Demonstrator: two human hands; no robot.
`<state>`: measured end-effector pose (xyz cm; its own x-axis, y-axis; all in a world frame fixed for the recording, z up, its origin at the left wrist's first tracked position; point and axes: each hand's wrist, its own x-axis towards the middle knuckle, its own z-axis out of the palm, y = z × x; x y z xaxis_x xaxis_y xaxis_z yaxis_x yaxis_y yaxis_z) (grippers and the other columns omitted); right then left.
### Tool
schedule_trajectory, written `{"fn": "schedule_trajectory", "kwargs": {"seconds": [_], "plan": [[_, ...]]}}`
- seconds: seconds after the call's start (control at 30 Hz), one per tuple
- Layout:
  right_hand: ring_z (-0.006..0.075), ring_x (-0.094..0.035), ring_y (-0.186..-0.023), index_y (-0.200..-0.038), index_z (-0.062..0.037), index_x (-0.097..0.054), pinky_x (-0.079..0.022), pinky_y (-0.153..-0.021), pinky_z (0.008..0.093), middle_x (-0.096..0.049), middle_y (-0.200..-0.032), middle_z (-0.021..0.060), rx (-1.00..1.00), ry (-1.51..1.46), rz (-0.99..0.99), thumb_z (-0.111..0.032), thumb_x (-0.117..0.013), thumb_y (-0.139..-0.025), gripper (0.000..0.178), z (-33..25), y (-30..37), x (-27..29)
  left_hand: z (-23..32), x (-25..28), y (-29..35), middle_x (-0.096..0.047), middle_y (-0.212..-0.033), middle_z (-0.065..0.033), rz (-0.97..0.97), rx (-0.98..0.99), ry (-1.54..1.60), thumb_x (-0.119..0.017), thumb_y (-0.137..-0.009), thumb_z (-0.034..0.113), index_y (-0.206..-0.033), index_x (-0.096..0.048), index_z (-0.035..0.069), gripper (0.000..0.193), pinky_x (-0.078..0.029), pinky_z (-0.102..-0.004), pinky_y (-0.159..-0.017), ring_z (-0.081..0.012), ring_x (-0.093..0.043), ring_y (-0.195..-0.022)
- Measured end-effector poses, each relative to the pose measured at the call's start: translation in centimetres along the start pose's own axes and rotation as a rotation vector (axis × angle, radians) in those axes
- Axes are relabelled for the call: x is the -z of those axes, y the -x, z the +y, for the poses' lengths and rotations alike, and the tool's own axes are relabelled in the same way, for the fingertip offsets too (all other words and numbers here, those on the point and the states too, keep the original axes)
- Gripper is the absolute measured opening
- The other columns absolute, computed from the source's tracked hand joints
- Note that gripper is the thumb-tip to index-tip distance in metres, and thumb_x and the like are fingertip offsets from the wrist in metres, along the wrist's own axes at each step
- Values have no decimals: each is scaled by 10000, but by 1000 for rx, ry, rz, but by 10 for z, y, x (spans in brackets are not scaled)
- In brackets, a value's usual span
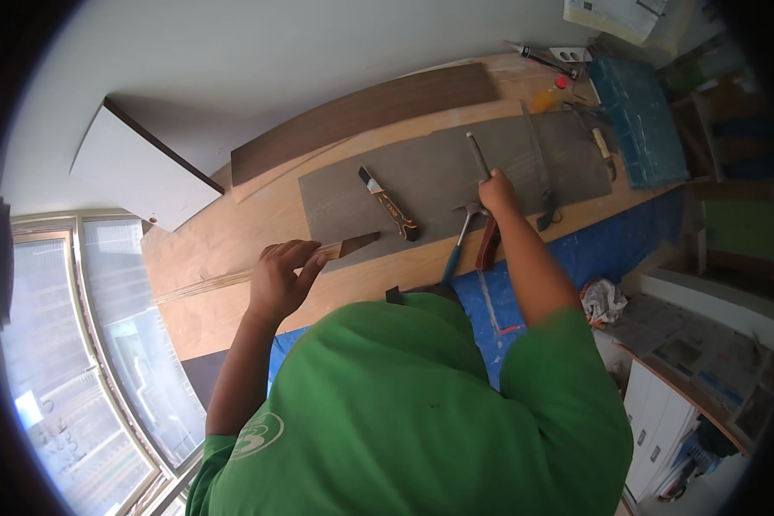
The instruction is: The person marks a white panel with a pencil, then uses a chisel and hammer to remove a strip from a wooden board. They apply glue to the board's edge and attach a dark trim piece, pressing it into place. The person handles multiple wood pieces and tools on a workbench.
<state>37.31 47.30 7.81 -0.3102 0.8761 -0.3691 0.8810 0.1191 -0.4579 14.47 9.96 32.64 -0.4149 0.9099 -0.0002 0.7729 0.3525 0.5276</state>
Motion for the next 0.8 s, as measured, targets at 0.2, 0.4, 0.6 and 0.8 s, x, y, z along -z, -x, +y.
{"fn": "schedule_trajectory", "kwargs": {"seconds": [0.2,0.4,0.6,0.8], "plan": [[415,-652,-1211,-1275,-31,-608,-533,-1021,510,-672,-1273,240,-12,165,-7,-191,-635,-990,328,18,-69,-3,26,-12,-29,-789,-958,-51,-89,96,133,-768,-931,253,-956,-796,90,167,-528,-396,-848,-265,-733,-868],[431,-620,-1226,-1296,-26,-596,-531,-1017,520,-588,-1343,237,101,238,-51,-190,-631,-1004,336,25,-92,-19,27,-10,-33,-788,-988,-100,-138,52,58,-778,-901,232,-1035,-795,48,228,-534,-423,-867,-285,-723,-900],[415,-624,-1198,-1267,-28,-604,-537,-1006,522,-599,-1297,217,145,310,-53,-237,-670,-999,345,27,-107,-16,16,-6,-30,-790,-1119,-97,-217,74,195,-771,-896,197,-1090,-797,58,240,-525,-429,-927,-299,-718,-1031],[419,-611,-1233,-1433,-43,-507,-547,-1026,513,-519,-1389,206,-99,-63,437,-391,-784,-923,677,26,-172,51,15,-8,-30,-805,-1071,-113,-135,58,239,-833,-757,113,-1037,-812,53,287,-531,-438,-972,-310,-740,-1061]]}}
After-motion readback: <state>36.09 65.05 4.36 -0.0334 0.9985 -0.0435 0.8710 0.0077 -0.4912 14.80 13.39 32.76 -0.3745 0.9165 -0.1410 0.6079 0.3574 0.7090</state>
